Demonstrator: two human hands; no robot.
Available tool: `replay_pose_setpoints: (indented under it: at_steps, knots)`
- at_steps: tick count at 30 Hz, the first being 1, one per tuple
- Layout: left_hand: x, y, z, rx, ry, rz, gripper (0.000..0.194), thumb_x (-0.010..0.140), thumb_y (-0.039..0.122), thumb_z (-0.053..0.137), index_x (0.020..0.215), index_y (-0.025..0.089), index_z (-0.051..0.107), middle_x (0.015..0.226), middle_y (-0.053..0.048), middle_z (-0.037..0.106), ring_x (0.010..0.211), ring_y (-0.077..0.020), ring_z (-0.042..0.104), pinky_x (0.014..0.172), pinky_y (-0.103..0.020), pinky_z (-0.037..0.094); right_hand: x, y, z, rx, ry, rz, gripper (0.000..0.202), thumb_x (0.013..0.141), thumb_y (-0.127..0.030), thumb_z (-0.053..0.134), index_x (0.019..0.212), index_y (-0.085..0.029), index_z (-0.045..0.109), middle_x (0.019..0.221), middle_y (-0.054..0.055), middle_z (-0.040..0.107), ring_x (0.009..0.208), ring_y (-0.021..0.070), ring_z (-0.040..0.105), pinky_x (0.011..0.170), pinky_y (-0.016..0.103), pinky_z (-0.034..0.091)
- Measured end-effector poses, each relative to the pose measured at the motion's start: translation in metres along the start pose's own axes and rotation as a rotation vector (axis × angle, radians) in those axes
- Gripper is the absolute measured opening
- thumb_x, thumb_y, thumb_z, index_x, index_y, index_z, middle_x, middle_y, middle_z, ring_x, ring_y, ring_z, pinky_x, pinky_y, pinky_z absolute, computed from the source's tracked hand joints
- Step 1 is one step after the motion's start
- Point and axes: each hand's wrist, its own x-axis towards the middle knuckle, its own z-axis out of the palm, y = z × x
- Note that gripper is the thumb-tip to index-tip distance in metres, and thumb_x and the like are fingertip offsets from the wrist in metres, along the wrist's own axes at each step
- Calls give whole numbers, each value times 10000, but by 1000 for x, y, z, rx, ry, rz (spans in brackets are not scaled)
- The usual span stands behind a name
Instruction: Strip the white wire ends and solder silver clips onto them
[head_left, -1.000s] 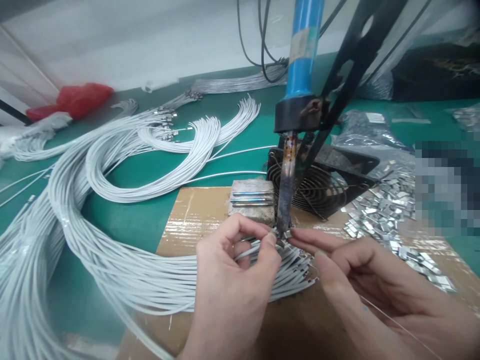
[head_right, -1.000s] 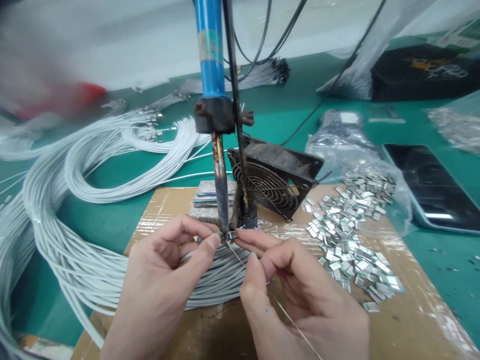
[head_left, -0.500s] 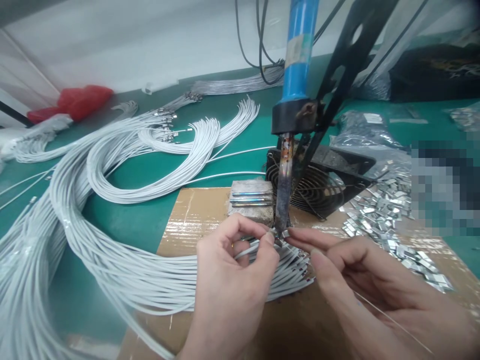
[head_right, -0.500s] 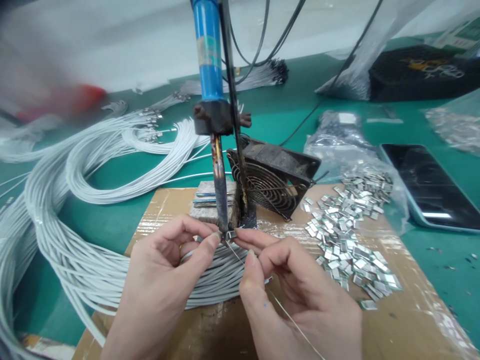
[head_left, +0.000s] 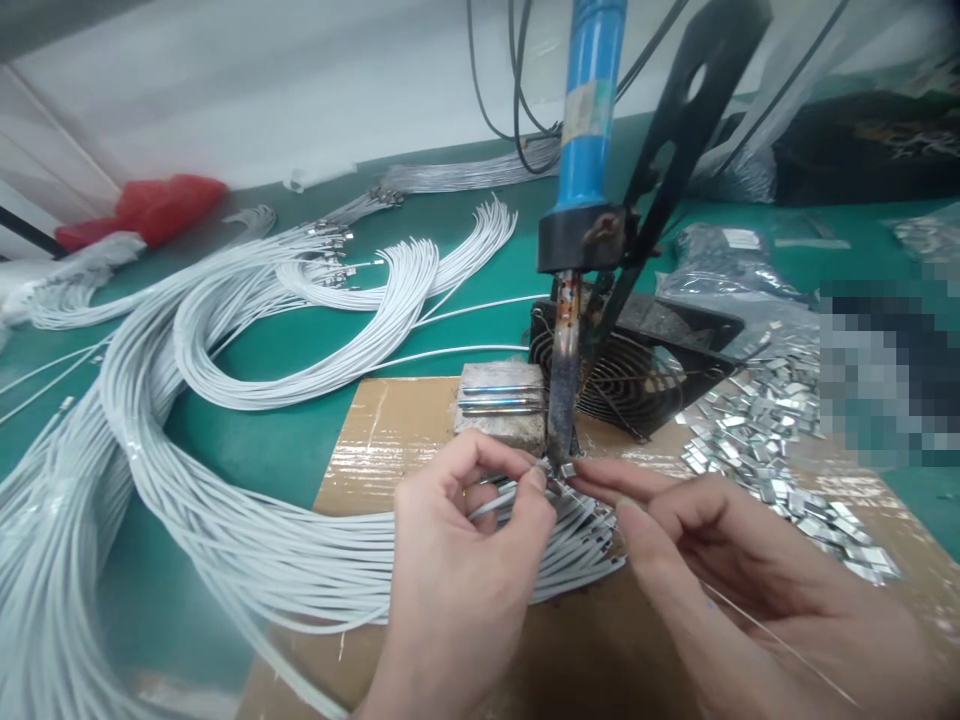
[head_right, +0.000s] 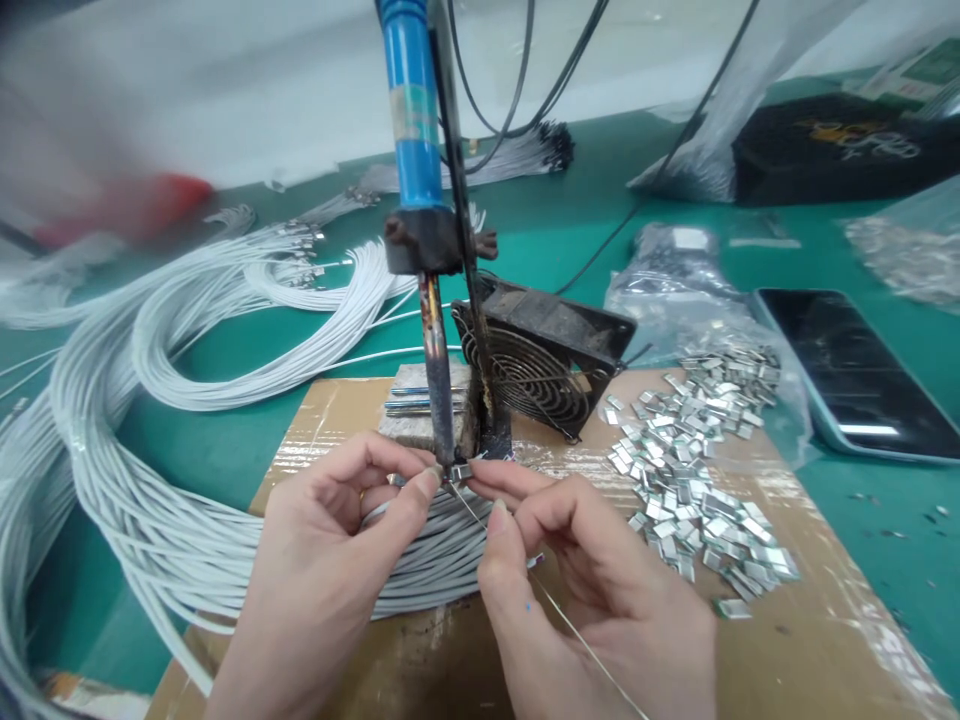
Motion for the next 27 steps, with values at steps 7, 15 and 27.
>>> replay_pose_setpoints:
  at_steps: [7, 15, 27]
  knots:
    - [0, 1, 0, 37, 1, -18, 194, 685, 359, 702, 676, 177, 635, 621, -6, 634, 491, -97, 392, 446, -216, 301, -1, 2, 0, -16, 33, -27, 246, 836, -250, 734, 626, -238, 607, 946, -72, 819, 816, 88, 795, 790, 45, 570]
    - [-2, 0, 2, 25, 11, -24, 182, 661, 347, 708, 654, 182, 631, 568, 13, 589, 480, -97, 372, 441, -215, 293, -2, -1, 1, -3, 32, -14, 243, 830, -270, 743, 628, -241, 610, 954, -53, 819, 805, 105, 794, 798, 71, 587]
    - [-1, 2, 0, 28, 23, -49, 187, 639, 356, 708, 634, 187, 628, 500, 35, 534, 464, -92, 356, 430, -203, 290, 1, 1, 0, -6, 18, -26, 250, 844, -257, 738, 632, -235, 607, 958, -33, 822, 821, 117, 802, 801, 78, 589]
